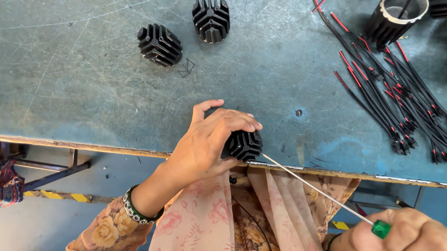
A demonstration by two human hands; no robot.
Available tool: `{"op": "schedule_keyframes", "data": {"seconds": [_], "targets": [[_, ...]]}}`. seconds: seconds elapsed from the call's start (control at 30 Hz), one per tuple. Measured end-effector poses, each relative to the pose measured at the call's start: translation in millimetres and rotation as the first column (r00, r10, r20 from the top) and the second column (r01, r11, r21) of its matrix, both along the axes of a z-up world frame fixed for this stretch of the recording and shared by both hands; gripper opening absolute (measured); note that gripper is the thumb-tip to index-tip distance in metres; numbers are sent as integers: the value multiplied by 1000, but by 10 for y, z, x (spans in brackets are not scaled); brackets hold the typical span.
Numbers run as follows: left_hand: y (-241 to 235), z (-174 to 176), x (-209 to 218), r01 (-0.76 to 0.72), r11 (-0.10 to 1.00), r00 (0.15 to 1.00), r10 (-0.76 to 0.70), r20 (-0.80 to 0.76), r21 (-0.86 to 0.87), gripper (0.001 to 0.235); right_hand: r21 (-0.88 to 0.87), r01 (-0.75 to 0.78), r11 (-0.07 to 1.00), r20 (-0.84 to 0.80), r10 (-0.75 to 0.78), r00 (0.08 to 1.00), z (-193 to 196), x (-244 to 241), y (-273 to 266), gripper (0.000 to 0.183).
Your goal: The person assembles light fixture components by hand and using a screwdriver. They insert wires into metal heat sinks and use a screwdriver to tighten them.
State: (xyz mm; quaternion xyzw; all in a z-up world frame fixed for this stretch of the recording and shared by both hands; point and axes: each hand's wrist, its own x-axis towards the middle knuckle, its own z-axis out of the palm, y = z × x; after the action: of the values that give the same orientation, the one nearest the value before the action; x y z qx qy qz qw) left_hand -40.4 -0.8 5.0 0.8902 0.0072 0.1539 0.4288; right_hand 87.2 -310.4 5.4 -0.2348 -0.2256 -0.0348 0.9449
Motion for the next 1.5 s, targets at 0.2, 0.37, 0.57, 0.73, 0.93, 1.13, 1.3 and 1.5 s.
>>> {"op": "schedule_keyframes", "data": {"seconds": [0.2, 0.37, 0.57, 0.73, 0.93, 1.13, 1.3, 1.5], "targets": [[37, -14, 0, 3, 1000, 1000, -3, -19, -25, 67, -504, 117, 856, 108, -72, 992, 85, -73, -321, 26], [31, 63, 31, -12, 1000, 997, 11, -73, -13, 56, -996, 75, -49, 28, 624, 781, 707, 468, -925, 34], [-31, 115, 91, -34, 999, 999, 33, -42, -24, 47, -698, 642, -317, 320, 664, 676, 736, 77, -907, 47], [-48, 36, 116, -41, 998, 999, 41, -4, -52, 31, -558, 775, -297, 272, 816, 509, 813, 110, -628, 49], [18, -25, 114, 10, 990, 995, -24, -98, -138, 26, -722, 618, -311, 247, 719, 650, 686, 7, -189, 44], [59, -42, 144, 60, 989, 992, -75, -106, -139, 33, -906, 378, -192, 243, 495, 834, -116, -341, -289, 36], [57, -11, 135, 61, 991, 989, -76, -124, -121, 35, -927, 323, -192, 181, 526, 831, -81, -270, -255, 34], [-53, -64, 128, 3, 1000, 996, -5, -93, -28, 38, -687, 549, -475, 26, 740, 672, 794, -137, -371, 57]]}}
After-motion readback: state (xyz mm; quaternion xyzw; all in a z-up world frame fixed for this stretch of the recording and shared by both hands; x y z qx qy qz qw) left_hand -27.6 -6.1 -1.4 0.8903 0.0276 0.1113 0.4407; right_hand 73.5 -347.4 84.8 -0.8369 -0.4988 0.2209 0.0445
